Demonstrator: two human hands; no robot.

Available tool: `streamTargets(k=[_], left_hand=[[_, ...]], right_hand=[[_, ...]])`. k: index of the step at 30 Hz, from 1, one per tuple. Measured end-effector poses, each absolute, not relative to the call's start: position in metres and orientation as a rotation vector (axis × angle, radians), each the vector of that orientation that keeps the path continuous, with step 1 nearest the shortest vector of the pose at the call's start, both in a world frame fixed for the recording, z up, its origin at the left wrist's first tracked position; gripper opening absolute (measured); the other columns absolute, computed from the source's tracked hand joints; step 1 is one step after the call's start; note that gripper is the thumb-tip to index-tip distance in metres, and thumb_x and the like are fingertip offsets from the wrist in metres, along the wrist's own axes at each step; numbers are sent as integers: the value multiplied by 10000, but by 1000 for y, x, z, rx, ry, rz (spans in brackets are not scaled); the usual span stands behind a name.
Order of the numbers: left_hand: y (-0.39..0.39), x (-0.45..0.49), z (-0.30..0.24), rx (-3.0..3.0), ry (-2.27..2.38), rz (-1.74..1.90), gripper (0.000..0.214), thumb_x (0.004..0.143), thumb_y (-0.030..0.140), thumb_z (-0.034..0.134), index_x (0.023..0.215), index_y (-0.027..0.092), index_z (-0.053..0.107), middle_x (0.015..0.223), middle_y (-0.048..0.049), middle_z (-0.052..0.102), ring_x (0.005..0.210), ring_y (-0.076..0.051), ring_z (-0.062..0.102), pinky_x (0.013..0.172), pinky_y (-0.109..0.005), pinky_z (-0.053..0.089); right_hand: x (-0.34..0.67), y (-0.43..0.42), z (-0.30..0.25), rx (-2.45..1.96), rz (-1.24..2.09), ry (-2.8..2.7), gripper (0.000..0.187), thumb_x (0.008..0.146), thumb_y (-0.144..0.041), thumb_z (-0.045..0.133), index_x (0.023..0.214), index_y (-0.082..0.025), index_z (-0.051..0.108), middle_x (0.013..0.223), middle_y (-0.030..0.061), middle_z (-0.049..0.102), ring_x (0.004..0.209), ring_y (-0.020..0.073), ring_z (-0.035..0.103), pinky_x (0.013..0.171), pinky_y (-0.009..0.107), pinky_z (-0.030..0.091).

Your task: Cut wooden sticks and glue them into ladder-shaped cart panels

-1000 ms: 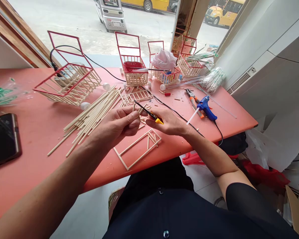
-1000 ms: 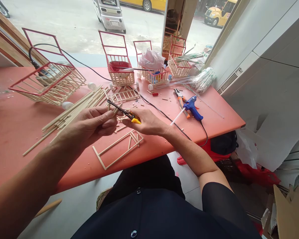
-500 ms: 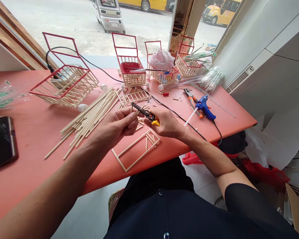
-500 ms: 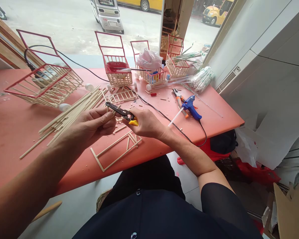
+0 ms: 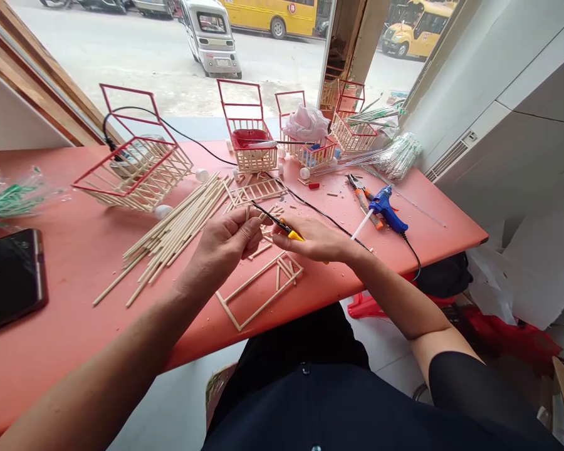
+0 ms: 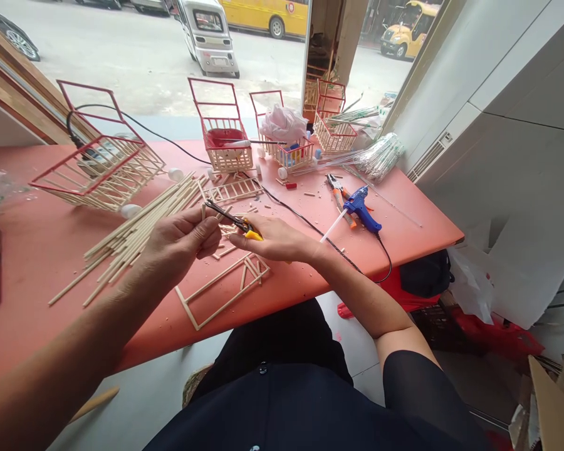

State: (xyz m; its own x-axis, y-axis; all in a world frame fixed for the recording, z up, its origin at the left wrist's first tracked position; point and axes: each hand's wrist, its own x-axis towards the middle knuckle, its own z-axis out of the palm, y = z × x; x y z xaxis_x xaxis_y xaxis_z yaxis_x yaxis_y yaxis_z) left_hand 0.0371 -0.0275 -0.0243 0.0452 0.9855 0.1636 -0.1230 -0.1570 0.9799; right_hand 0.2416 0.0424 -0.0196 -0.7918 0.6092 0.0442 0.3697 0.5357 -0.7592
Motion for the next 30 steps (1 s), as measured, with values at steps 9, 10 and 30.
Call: streamTargets(k=[9,10,30], left_hand=[[-28,38,-16,1011,837,1244,487,790,557,990,839,139,745,523,114,320,451,-48,224,445,-203,219],[-28,38,-16,1003,830,1241,492,781,556,999,838,137,748,522,116,317,451,-44,216,443,-199,211],[-31,39,-12,1003,846,1225,492,800,536,994,758,145,697,524,104,319,457,-35,225,433,-187,190]], right_hand=[[246,48,-14,-689,1351,-2427,629,1017,-799,576,1105,-180,639,1109,68,714,1065,244,619,967,369,494],[245,48,-15,-680,1338,-2435,633,1021,-801,561,1106,-179,633,1099,67,711,1057,242,616,961,367,491],[240,42,-27,-682,1022,-2412,512,1041,-720,524,924,-221,510,872,19,594,809,190,465,777,334,370]])
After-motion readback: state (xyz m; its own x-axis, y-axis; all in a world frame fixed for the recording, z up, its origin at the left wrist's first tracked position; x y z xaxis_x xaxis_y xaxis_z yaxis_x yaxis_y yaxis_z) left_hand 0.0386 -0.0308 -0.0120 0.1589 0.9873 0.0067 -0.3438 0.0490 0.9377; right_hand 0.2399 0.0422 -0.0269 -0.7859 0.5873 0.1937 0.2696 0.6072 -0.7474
